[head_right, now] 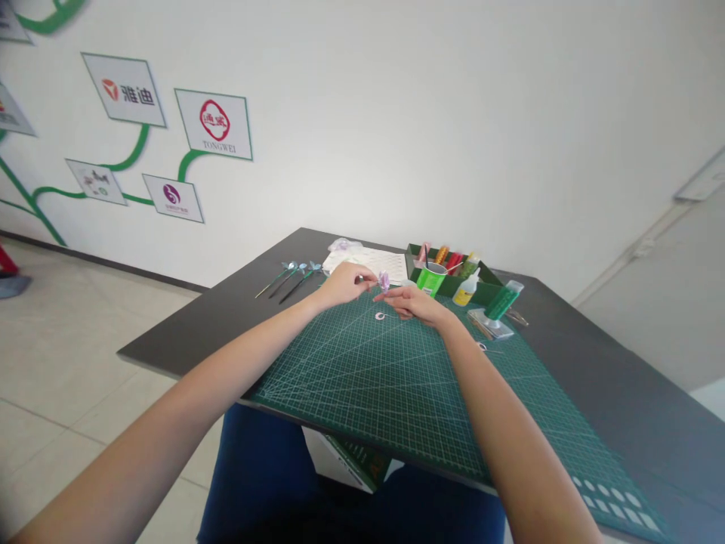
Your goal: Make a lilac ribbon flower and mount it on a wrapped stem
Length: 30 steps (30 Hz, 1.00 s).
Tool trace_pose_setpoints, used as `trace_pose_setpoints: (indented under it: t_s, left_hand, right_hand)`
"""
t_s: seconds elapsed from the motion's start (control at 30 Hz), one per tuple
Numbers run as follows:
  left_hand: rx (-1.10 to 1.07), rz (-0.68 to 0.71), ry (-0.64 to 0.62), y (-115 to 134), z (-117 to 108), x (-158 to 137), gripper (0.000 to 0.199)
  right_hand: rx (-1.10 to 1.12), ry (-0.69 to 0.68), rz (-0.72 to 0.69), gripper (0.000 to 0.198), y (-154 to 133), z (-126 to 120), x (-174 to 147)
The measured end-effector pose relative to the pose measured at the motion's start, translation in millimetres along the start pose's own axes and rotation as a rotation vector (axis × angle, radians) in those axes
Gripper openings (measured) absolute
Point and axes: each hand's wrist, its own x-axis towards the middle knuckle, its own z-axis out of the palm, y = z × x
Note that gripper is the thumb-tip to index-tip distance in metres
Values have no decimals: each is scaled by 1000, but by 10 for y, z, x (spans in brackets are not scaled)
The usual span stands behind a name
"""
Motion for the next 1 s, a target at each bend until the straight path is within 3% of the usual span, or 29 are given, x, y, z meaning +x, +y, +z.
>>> trace_pose_setpoints:
  t_s: [0.2, 0.4, 0.53, 0.7, 1.0]
  left_hand:
    - [13, -21, -24, -58, -35, 12, 19]
    - [77, -17, -99, -38, -7, -53, 22]
    - [90, 8, -157, 33, 63, -109, 27]
    - [108, 25, -210, 89, 139, -173, 30]
    - [161, 19, -153, -15, 117, -254, 25]
  right_hand:
    - [-10, -75, -35, 60, 27, 67, -240]
    - [-76, -233, -58, 48, -211, 32, -434]
    - [-123, -350, -106, 39, -470, -87, -377]
    - [-86, -255, -102, 34, -556, -285, -130]
    - [91, -139, -27, 43, -91, -324, 152]
